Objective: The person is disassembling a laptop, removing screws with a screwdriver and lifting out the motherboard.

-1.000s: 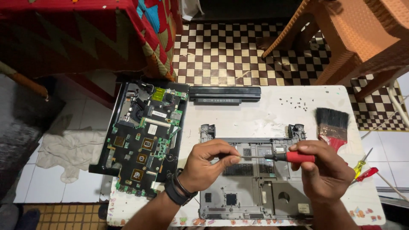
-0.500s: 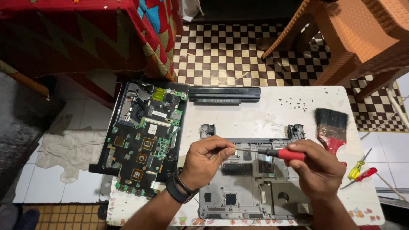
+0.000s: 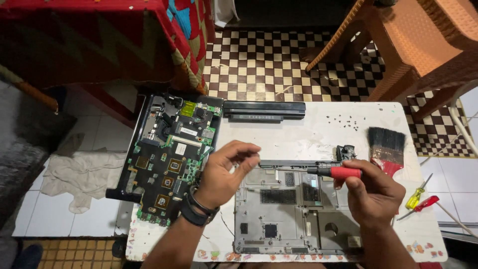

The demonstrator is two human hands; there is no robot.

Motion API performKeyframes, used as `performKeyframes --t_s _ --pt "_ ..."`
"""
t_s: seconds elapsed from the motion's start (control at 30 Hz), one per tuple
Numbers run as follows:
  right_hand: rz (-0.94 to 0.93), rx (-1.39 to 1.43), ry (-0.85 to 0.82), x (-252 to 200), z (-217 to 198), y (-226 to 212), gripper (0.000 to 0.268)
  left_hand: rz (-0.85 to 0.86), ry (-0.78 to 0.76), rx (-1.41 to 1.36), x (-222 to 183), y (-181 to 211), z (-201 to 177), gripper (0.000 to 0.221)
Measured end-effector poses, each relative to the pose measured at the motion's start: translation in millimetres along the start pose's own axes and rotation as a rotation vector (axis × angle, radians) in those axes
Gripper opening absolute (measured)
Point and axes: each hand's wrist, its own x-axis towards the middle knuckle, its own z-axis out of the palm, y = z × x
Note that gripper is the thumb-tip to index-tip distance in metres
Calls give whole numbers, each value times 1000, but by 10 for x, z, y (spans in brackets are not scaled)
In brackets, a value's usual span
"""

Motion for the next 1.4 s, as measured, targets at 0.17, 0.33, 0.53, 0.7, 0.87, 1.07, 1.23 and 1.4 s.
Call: performKeyframes --t_s 0.17,0.33,0.53,0.7,0.87,1.07,1.23,1.4 --pt "-80 -40 -39 74 -10 -22 33 76 101 516 39 -206 -200 19" --pt "-42 -203 -72 236 79 -431 27 91 29 742 37 -388 -339 27" --pt "-145 -348 -259 589 293 -749 25 -5 -54 885 9 -504 -353 42" --pt "-231 -299 -473 804 699 -581 22 5 -111 869 15 -568 -323 44" --pt "-233 -271 -581 941 976 -567 24 0 -102 871 34 -601 -285 39" --pt "-246 -324 -654 974 1104 -428 22 23 -93 885 19 -696 -283 39" --pt "-225 -360 -718 1003 1162 -402 22 30 -76 887 21 -691 -281 36" --pt "-230 -393 -758 1036 1216 -370 21 21 -78 887 21 -718 -283 38"
